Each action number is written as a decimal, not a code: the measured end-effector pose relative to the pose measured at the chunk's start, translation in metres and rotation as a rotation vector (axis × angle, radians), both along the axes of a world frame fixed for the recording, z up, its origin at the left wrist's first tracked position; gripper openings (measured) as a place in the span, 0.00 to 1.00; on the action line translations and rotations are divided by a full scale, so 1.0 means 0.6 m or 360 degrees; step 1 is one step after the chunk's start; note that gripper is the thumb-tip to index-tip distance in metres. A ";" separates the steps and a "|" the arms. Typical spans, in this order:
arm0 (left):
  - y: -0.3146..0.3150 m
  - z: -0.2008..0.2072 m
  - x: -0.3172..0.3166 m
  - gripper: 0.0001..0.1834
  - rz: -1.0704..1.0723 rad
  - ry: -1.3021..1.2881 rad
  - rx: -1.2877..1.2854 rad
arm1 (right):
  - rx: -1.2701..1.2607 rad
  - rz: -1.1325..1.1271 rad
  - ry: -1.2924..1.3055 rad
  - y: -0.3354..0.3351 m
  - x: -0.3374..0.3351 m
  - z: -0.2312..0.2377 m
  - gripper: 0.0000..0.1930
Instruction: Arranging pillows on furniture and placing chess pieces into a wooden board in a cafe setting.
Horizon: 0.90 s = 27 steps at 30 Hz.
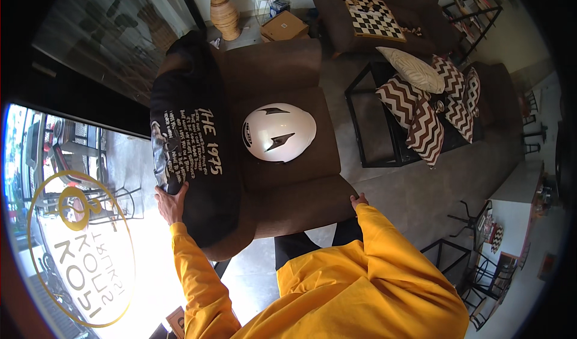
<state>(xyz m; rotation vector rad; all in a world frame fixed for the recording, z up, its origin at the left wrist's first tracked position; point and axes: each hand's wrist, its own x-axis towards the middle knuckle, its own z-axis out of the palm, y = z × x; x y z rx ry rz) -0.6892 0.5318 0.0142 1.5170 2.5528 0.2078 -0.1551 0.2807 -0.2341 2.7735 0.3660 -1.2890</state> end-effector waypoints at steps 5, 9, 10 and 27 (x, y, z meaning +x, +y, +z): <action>0.001 -0.002 0.000 0.58 0.0013 0.0025 -0.0034 | 0.0015 0.0117 -0.0060 0.012 -0.014 0.046 0.34; 0.005 0.006 0.005 0.60 0.0030 -0.0024 -0.0080 | 0.0033 -0.0004 -0.0062 0.025 -0.023 0.068 0.34; 0.006 0.007 0.007 0.60 0.0006 -0.0027 -0.0047 | -0.0015 -0.0023 -0.0100 0.026 -0.024 0.069 0.34; 0.018 -0.007 -0.006 0.62 -0.0013 -0.0068 -0.0093 | 0.0090 -0.0170 -0.0166 0.024 -0.065 0.051 0.32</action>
